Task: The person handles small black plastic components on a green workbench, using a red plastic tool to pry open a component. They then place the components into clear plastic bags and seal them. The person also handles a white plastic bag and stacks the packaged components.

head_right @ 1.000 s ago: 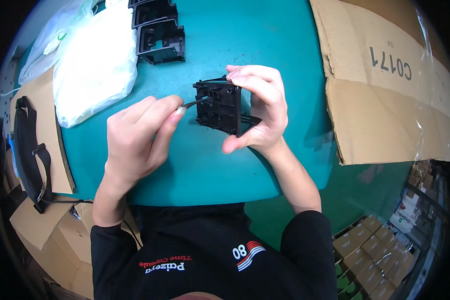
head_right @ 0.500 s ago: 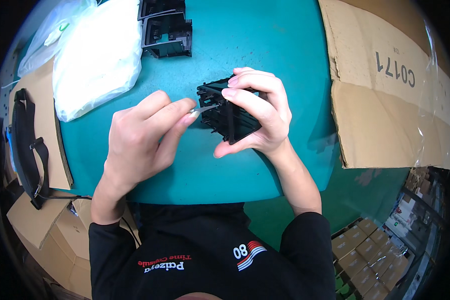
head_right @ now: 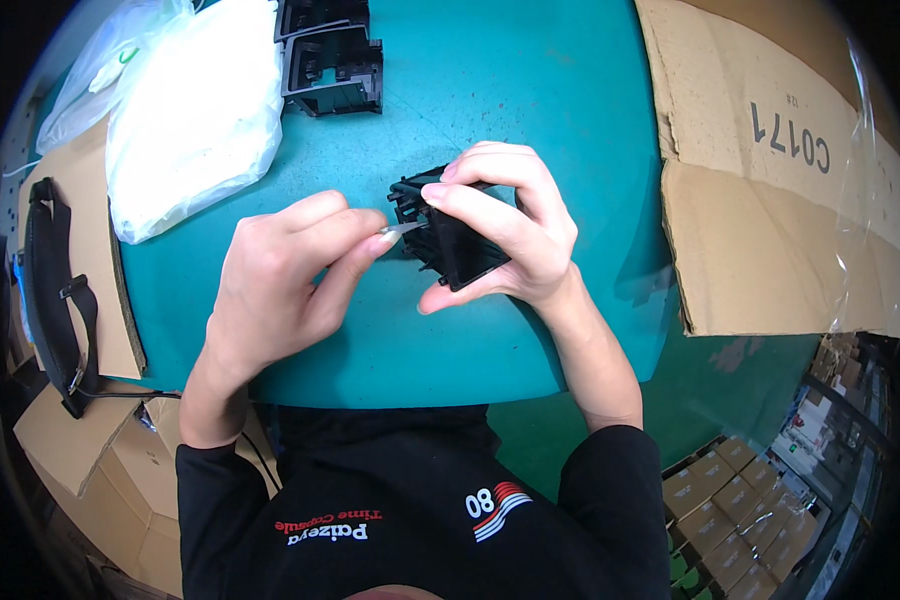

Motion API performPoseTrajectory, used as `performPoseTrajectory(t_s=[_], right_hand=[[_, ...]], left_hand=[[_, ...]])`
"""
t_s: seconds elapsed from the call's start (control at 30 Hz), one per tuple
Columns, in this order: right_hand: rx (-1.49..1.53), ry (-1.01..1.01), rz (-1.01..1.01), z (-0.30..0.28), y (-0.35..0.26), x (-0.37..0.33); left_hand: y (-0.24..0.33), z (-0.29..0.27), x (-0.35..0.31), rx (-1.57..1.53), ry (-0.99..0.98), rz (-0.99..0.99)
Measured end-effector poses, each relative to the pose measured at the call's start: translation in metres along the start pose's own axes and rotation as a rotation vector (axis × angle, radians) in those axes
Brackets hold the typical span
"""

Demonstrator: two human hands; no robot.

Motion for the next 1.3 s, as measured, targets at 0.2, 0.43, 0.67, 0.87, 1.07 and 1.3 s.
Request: performPoseTrajectory(t_s=[0.2, 0.43, 0.67, 0.87, 1.07, 1.3], right_hand=[[-0.079, -0.126, 0.024, -0.004, -0.005, 0.006], [-0.146, -0.153, -0.017, -0.007, -0.008, 0.01], [0.055, 0.192, 0.15, -0.026, 0.021, -0.017], [0.468, 0.392, 0.521, -0.012, 0.017, -0.017], [0.363, 0.271, 0.489, -0.009, 0.015, -0.017], [0.839, 0.505, 1.065, 0.009, 0.012, -0.019]], left_hand=[[0.004, 0.005, -0.002, 0.338, 0.022, 0.115], [0.004, 0.01, -0.002, 0.555, 0.09, 0.165], [-0.004, -0.012, 0.008, 0.182, 0.231, 0.159], [-0.002, -0.006, 0.006, -0.007, 0.199, 0.121], [0.001, 0.004, 0.006, 0.01, 0.209, 0.156], [-0.003, 0.011, 0.007, -0.023, 0.262, 0.222]])
Point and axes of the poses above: each hand's wrist, its own x-axis towards the middle knuckle, its own z-axis out of the palm, y = z × x, the point moved 3 cm from there along x, towards the middle knuckle, and after that the axes turned 5 degrees about -z, right-handed, at the moved point
